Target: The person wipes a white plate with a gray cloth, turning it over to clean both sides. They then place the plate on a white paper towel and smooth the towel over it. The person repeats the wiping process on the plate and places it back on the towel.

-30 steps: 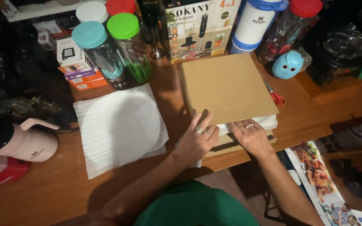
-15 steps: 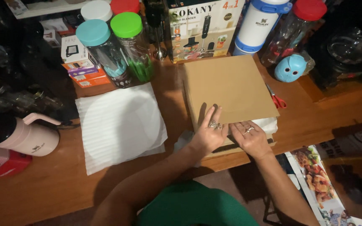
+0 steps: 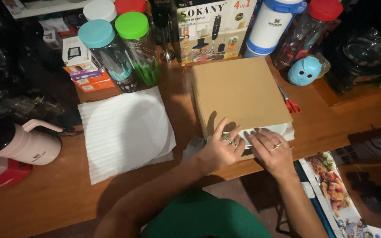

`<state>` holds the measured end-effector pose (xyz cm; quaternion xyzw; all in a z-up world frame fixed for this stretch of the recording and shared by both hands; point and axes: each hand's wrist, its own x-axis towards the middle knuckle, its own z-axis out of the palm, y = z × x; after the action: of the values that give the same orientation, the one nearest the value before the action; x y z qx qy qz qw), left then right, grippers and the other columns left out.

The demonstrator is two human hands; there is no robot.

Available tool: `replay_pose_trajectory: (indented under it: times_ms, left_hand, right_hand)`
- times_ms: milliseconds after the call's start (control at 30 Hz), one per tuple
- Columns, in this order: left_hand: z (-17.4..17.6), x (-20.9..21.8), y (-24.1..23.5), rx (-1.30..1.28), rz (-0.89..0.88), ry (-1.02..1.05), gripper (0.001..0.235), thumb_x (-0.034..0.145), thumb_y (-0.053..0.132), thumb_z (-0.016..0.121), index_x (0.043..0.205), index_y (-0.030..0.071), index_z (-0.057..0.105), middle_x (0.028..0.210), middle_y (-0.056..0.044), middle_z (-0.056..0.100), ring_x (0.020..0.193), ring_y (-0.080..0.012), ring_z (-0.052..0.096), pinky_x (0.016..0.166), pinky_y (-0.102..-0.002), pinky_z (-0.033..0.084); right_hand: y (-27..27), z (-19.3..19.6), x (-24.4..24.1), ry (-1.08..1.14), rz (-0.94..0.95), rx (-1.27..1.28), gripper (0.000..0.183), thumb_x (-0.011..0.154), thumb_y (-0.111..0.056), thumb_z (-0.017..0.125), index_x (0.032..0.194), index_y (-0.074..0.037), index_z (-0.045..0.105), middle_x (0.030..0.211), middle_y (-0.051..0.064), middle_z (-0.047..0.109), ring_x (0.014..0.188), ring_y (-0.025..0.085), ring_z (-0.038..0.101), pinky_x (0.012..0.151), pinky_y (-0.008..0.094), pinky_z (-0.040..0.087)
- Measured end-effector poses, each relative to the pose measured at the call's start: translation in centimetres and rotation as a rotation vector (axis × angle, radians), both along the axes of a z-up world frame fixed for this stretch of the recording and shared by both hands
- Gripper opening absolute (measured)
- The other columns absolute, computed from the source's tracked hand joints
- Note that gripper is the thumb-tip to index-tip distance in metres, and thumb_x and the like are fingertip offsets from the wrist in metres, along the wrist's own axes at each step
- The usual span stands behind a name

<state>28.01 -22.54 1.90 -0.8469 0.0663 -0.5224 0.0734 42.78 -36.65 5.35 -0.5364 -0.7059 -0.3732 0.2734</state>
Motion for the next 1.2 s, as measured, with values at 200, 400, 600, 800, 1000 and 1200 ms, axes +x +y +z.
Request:
replay_pose_trajectory:
  times_ms: [200, 400, 600, 800, 1000, 1200]
  left_hand:
    - [3.0, -2.1, -1.6, -0.008, -0.034, 0.043, 0.010, 0.093, -0.008, 0.059, 0.096, -0.001, 0.066, 0.083, -0.018, 0.072, 0.109, -0.0305, 0.073, 0.111, -0.072, 0.048]
    - [4.6, -3.9, -2.1, -0.032, -0.118, 0.105, 0.007, 0.098, 0.000, 0.061, 0.097, -0.001, 0.068, 0.086, -0.018, 0.070, 0.110, -0.0319, 0.071, 0.112, -0.072, 0.046]
    - [4.0, -4.3, -2.9, -0.074, -0.187, 0.031, 0.008, 0.098, 0.007, 0.065, 0.094, 0.004, 0.071, 0.087, -0.014, 0.072, 0.106, -0.0297, 0.073, 0.109, -0.067, 0.051]
    - [2.7, -5.5, -0.8, -0.179, -0.174, 0.042, 0.015, 0.094, 0.016, 0.072, 0.107, 0.009, 0.073, 0.105, -0.012, 0.074, 0.117, -0.0346, 0.070, 0.107, -0.070, 0.048]
    - [2.1, -5.6, 2.9, -0.127, -0.014, 0.135, 0.018, 0.096, 0.012, 0.069, 0.114, 0.013, 0.072, 0.124, -0.004, 0.070, 0.127, -0.0297, 0.063, 0.114, -0.059, 0.045]
    - [-0.6, -4.7, 3.3, -0.150, 0.027, 0.237, 0.029, 0.098, 0.014, 0.064, 0.127, 0.017, 0.069, 0.135, 0.002, 0.067, 0.129, -0.0232, 0.061, 0.117, -0.052, 0.043]
  right_hand:
    - [-1.6, 0.7, -1.0, 0.118, -0.133, -0.057, 0.018, 0.103, -0.016, 0.062, 0.111, -0.008, 0.076, 0.104, 0.009, 0.073, 0.104, 0.028, 0.071, 0.100, 0.047, 0.054]
    - [-3.6, -1.0, -1.4, 0.232, -0.145, -0.069, 0.019, 0.105, -0.021, 0.060, 0.103, -0.015, 0.077, 0.105, 0.005, 0.075, 0.105, 0.026, 0.071, 0.103, 0.045, 0.052]
    - [-5.6, -2.2, -2.2, 0.316, -0.154, -0.131, 0.017, 0.103, -0.021, 0.060, 0.107, -0.017, 0.076, 0.109, 0.003, 0.074, 0.112, 0.026, 0.070, 0.109, 0.049, 0.048]
    - [-6.1, -2.2, -3.3, 0.322, -0.192, -0.150, 0.015, 0.101, -0.019, 0.063, 0.110, -0.017, 0.075, 0.113, 0.003, 0.075, 0.115, 0.025, 0.069, 0.111, 0.049, 0.045]
    - [-5.2, 0.2, -5.7, 0.261, -0.230, -0.158, 0.018, 0.105, -0.021, 0.057, 0.106, -0.014, 0.074, 0.107, 0.005, 0.074, 0.106, 0.026, 0.070, 0.101, 0.048, 0.051]
    - [-4.1, 0.4, -7.0, 0.139, -0.265, -0.155, 0.021, 0.105, -0.024, 0.056, 0.110, -0.020, 0.076, 0.110, 0.000, 0.075, 0.106, 0.020, 0.071, 0.098, 0.039, 0.054]
